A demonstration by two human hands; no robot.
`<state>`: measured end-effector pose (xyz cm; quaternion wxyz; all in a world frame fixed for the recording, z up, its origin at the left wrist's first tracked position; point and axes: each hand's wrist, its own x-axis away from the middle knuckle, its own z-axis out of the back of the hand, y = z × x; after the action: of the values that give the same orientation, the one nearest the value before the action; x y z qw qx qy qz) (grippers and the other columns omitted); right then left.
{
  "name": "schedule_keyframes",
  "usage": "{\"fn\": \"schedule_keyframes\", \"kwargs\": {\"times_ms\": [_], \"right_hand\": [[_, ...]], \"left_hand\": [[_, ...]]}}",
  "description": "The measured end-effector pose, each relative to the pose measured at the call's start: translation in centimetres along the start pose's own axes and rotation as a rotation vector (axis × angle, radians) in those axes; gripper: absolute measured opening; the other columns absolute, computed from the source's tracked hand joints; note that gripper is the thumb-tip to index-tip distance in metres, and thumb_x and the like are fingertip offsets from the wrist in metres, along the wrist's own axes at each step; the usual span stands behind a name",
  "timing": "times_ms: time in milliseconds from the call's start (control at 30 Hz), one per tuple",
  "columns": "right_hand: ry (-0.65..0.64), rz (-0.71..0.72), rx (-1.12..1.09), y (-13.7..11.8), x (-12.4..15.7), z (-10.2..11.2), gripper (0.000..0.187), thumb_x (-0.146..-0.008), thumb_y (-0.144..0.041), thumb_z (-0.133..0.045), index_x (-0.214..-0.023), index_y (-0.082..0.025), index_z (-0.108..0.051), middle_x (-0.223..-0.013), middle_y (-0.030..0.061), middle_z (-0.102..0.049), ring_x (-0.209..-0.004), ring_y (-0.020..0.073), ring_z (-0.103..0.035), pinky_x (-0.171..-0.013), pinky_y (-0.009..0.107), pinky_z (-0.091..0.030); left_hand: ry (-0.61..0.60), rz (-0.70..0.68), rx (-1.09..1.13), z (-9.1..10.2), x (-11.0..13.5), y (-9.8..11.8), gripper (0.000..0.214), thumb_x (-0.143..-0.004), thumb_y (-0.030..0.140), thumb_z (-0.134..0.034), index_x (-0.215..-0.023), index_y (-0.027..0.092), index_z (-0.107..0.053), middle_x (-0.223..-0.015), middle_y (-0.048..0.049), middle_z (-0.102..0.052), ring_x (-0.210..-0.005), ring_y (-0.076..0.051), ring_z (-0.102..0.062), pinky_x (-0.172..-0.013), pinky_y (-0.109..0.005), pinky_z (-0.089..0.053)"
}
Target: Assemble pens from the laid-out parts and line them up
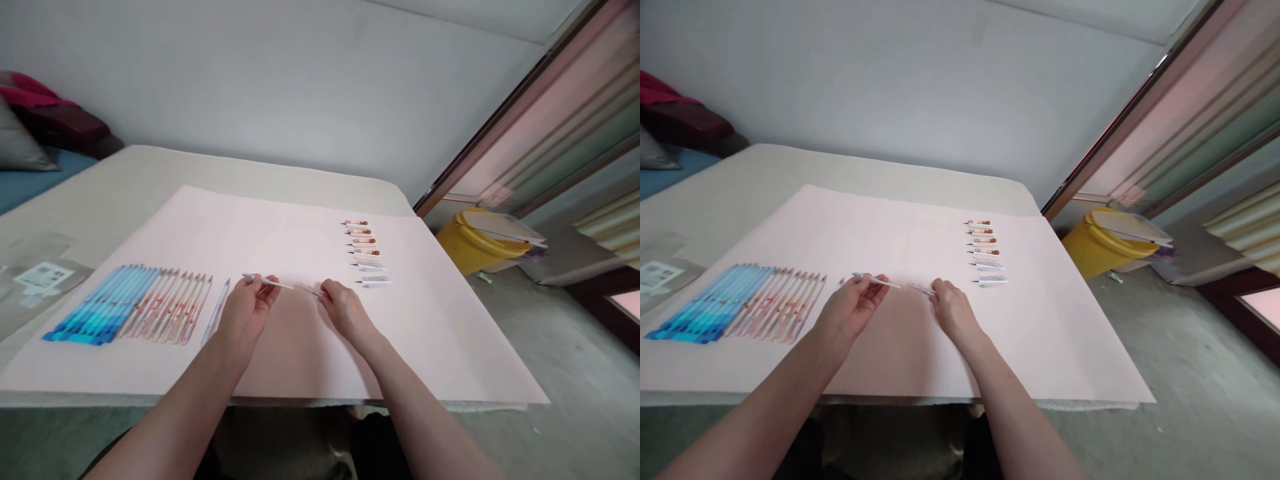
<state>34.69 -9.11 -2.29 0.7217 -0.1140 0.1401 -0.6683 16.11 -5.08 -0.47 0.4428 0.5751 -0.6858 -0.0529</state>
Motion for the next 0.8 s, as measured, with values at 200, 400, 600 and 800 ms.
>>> {"fn": "schedule_keyframes", "kwargs": {"times_ms": [200, 400, 600, 800], "right_hand": [[0.040, 0.064, -0.147, -1.3, 1.1, 0.9, 0.009, -0.083, -0.013, -0.049, -0.089, -0.020, -0.051, -0.082, 0.0011, -0.056, -0.069, 0.0139, -0.051, -0.061, 0.022, -0.033], [0.059, 0.051, -0.144, -1.1, 1.3, 1.2, 0.011, -0.083, -0.012, -0.048, -0.089, -0.020, -0.051, -0.082, 0.0014, -0.055, -0.069, 0.0140, -0.051, -0.061, 0.023, -0.034], [0.073, 0.045, -0.135, -1.2, 1.3, 1.3, 0.010, -0.082, -0.012, -0.049, -0.088, -0.020, -0.051, -0.081, 0.0013, -0.055, -0.070, 0.0144, -0.051, -0.061, 0.023, -0.034], [0.095, 0.064, -0.158, -2.2, 1.6, 1.1, 0.008, -0.082, -0.014, -0.051, -0.088, -0.020, -0.052, -0.081, 0.0014, -0.055, -0.068, 0.0145, -0.051, -0.060, 0.023, -0.034]], "left_hand": [[-0.033, -0.044, -0.025, 0.1, -0.2, -0.1, 0.014, -0.081, 0.004, -0.050, -0.072, 0.015, -0.050, -0.075, -0.0063, -0.059, -0.074, -0.015, -0.062, -0.069, -0.031, -0.056], [-0.064, -0.073, -0.004, 0.1, 0.0, -0.1, 0.018, -0.079, 0.000, -0.050, -0.070, 0.016, -0.049, -0.076, -0.0041, -0.059, -0.075, -0.014, -0.062, -0.073, -0.032, -0.055], [-0.085, -0.083, -0.033, 0.2, 0.0, -0.4, 0.016, -0.078, 0.002, -0.052, -0.071, 0.016, -0.049, -0.074, -0.0033, -0.059, -0.075, -0.015, -0.062, -0.074, -0.033, -0.054], [-0.083, -0.040, -0.146, -0.2, 0.9, -1.0, 0.009, -0.080, 0.008, -0.054, -0.076, 0.016, -0.051, -0.079, -0.0070, -0.062, -0.075, -0.015, -0.063, -0.070, -0.029, -0.053]]}}
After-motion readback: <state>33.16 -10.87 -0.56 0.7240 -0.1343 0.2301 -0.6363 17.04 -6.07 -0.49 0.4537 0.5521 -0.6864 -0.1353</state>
